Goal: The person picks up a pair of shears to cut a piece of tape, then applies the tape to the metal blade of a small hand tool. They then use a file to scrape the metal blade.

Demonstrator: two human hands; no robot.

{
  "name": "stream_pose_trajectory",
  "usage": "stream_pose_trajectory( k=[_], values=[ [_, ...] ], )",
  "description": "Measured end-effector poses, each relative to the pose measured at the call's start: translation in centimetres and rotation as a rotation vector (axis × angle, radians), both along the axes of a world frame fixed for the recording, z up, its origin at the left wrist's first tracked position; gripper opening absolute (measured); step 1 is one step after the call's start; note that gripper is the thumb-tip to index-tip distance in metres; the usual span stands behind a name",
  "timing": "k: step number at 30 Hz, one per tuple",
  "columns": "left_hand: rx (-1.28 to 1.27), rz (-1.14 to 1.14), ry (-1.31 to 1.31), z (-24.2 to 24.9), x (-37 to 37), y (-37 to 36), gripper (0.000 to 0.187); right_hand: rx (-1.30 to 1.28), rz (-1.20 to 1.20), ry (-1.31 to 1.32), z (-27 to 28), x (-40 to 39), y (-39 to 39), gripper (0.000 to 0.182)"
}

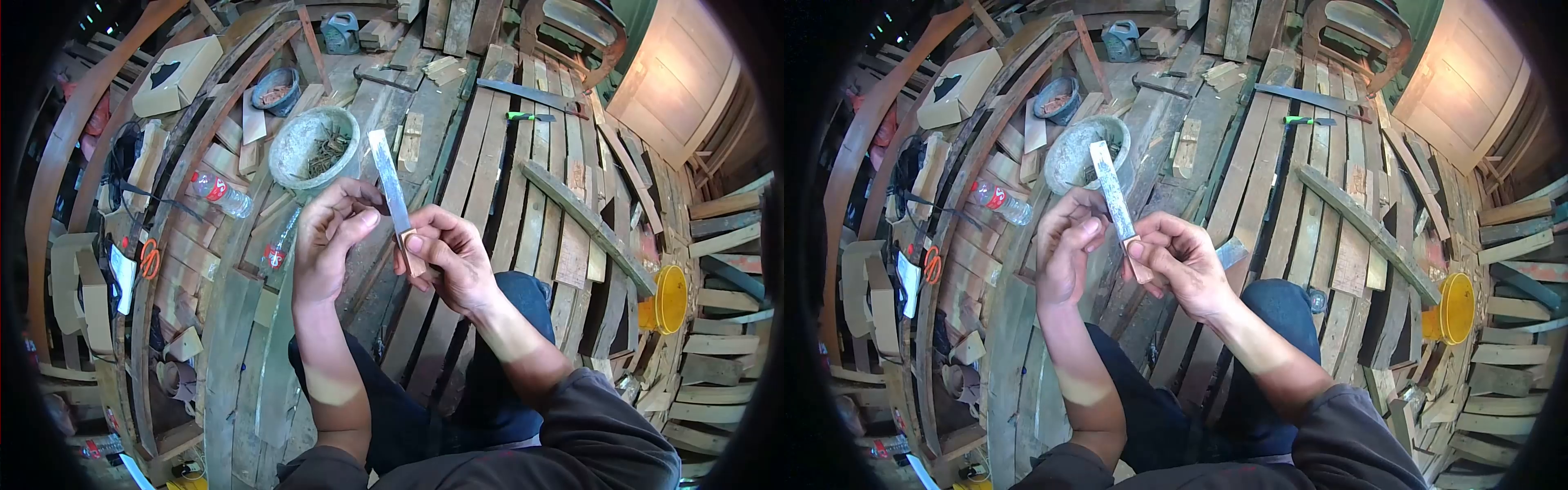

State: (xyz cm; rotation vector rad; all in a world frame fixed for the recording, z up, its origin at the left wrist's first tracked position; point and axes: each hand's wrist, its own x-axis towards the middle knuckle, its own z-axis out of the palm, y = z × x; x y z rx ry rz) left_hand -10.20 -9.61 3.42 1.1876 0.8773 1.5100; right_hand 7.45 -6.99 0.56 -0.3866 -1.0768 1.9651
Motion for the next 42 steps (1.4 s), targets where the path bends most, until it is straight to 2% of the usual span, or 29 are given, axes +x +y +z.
stream_pose_trajectory(
  k=[4, 12, 22, 25, 27, 33, 42],
  values=[
    [0.049, -0.039, 0.104, -0.5, -0.3, 0.1, 0.019, 0.094, -0.052, -0.046, 0.1, 0.0, -0.1, 0.014],
    [0.044, -0.079, 0.096, 0.0, 0.1, -0.2, 0.013, 0.201, -0.073, -0.074, -0.1, -0.1, -0.3, 0.016],
    [0.067, -0.088, 0.069, 0.1, 0.7, -0.2, 0.011, -0.002, 0.029, 0.088, 0.3, 0.1, -0.2, 0.013],
    [0.092, -0.068, 0.151, 0.0, 0.6, -0.2, 0.012, -0.099, 0.084, 0.161, 0.3, 0.3, -0.1, 0.014],
    [0.068, -0.081, 0.099, 0.3, 1.1, -0.4, 0.013, -0.126, 0.115, 0.199, 0.3, 0.4, -0.1, 0.014],
    [0.069, -0.075, 0.064, 1.1, 2.0, -0.7, 0.013, -0.139, 0.171, 0.299, -0.1, 0.4, -0.1, 0.017],
    [0.065, -0.078, 0.039, 1.6, 2.1, -1.0, 0.014, -0.102, 0.196, 0.313, -0.4, 0.4, -0.1, 0.02]
  ],
)
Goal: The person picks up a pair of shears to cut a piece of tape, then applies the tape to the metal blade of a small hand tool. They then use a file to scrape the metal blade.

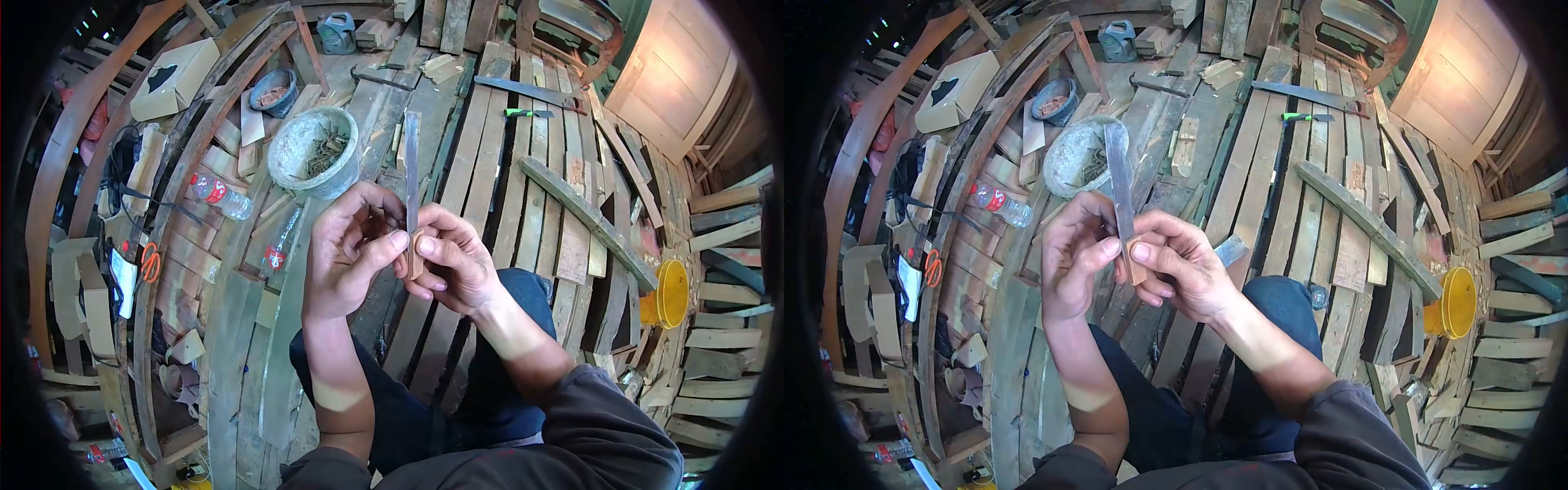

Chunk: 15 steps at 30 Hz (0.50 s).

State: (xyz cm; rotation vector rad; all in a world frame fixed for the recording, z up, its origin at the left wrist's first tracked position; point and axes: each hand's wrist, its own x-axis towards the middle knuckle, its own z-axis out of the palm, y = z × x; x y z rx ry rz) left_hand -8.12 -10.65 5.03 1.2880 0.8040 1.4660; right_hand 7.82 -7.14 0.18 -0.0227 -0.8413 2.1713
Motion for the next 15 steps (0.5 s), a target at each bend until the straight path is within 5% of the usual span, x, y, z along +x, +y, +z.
stream_pose_trajectory(
  k=[15],
  values=[
    [0.026, 0.044, 0.043, -0.25, -0.05, 0.23, 0.013, 0.071, -0.085, -0.127, 0.55, 0.06, -0.04, 0.02]
  ],
)
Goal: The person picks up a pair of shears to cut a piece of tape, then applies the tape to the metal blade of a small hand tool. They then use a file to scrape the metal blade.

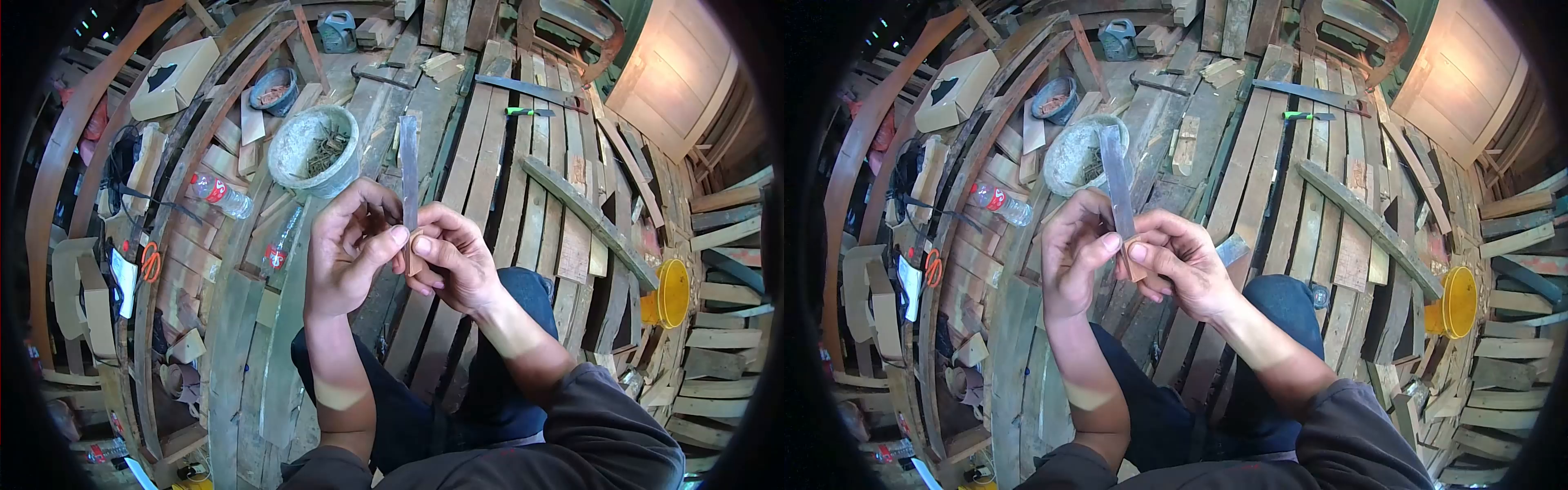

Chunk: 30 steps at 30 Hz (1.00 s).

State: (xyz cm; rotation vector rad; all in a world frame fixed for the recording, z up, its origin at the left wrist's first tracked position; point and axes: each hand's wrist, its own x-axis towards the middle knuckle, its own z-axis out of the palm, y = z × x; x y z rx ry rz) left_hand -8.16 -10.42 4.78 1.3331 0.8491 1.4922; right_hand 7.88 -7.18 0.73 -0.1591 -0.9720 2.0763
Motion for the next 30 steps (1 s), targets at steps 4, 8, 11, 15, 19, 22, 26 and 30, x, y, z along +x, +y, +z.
stream_pose_trajectory(
  k=[4, 8, 11, 15, 19, 22, 26, 30],
  values=[
    [0.014, -0.004, -0.036, -0.07, 0.1, 0.18, 0.011, 0.025, -0.026, 0.01, -0.44, -0.11, 0.05, 0.021],
    [0.029, 0.032, 0.025, -0.21, 0.13, 0.33, 0.01, 0.072, -0.045, -0.008, -0.62, -0.11, 0.17, 0.022],
    [0.036, 0.032, 0.025, -0.27, 0.12, 0.34, 0.01, 0.106, -0.068, -0.016, -0.6, -0.15, 0.14, 0.023],
    [0.037, 0.026, 0.011, -0.29, 0.16, 0.33, 0.01, 0.132, -0.092, -0.025, -0.79, -0.22, 0.1, 0.024],
    [0.041, 0.02, 0.011, -0.37, 0.07, 0.31, 0.01, 0.143, -0.089, -0.021, -0.8, -0.23, 0.12, 0.024],
    [0.035, 0.017, 0.019, -0.23, 0.03, 0.22, 0.01, 0.138, -0.088, -0.02, -0.77, -0.21, 0.06, 0.023],
    [0.048, 0.009, 0.032, -0.43, -0.15, 0.31, 0.01, 0.13, -0.085, -0.018, -0.61, -0.2, -0.01, 0.023],
    [0.053, -0.011, 0.016, -0.35, -0.18, 0.2, 0.012, 0.095, -0.069, -0.009, -0.5, -0.16, -0.14, 0.023]
  ],
)
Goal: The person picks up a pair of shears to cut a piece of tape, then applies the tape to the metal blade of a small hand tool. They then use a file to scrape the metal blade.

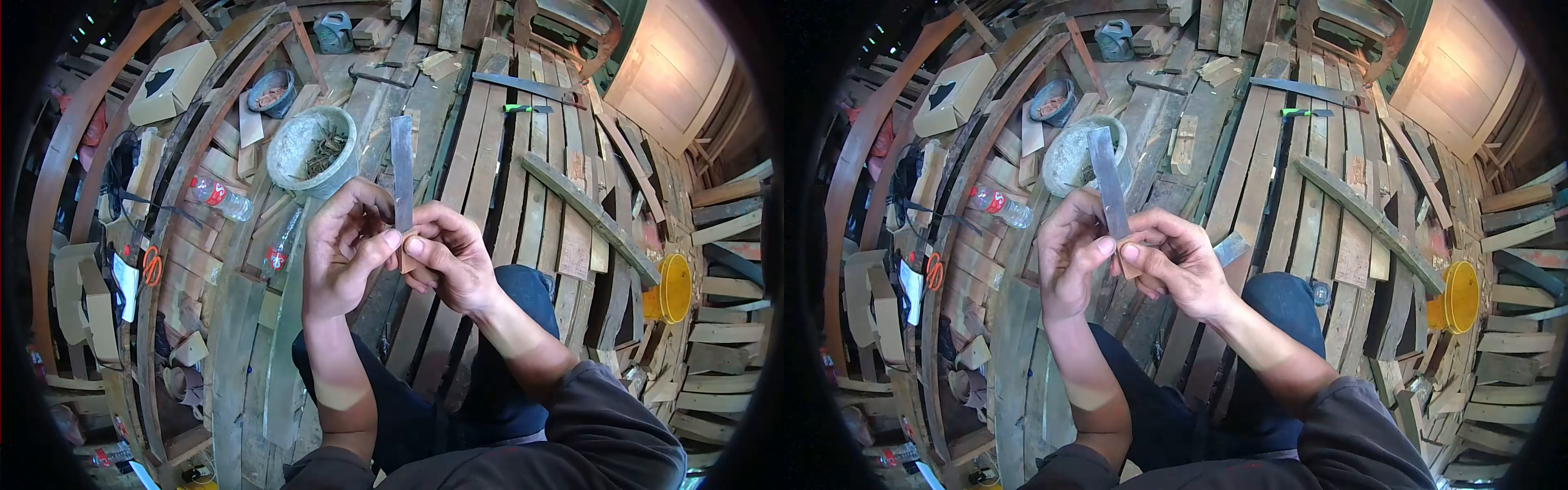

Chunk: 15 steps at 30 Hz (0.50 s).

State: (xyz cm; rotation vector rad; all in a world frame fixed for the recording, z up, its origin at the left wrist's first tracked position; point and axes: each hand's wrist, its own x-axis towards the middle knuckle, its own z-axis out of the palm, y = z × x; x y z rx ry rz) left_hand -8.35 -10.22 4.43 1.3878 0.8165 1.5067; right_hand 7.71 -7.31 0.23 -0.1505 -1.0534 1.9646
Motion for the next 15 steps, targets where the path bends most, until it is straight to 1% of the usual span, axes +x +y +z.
stream_pose_trajectory(
  k=[4, 10, 15],
  values=[
    [-0.061, -0.044, -0.041, 0.14, 0.1, -0.21, 0.015, -0.059, 0.024, 0.015, 0.08, 0.08, -0.03, 0.024],
    [-0.054, -0.095, -0.05, 0.15, -0.2, -0.12, 0.017, -0.144, 0.097, 0.048, 0.16, 0.22, -0.01, 0.023],
    [-0.138, -0.096, -0.092, 0.52, 0.32, -0.31, 0.02, -0.213, 0.151, 0.1, -0.14, 0.31, 0.14, 0.022]
  ],
)
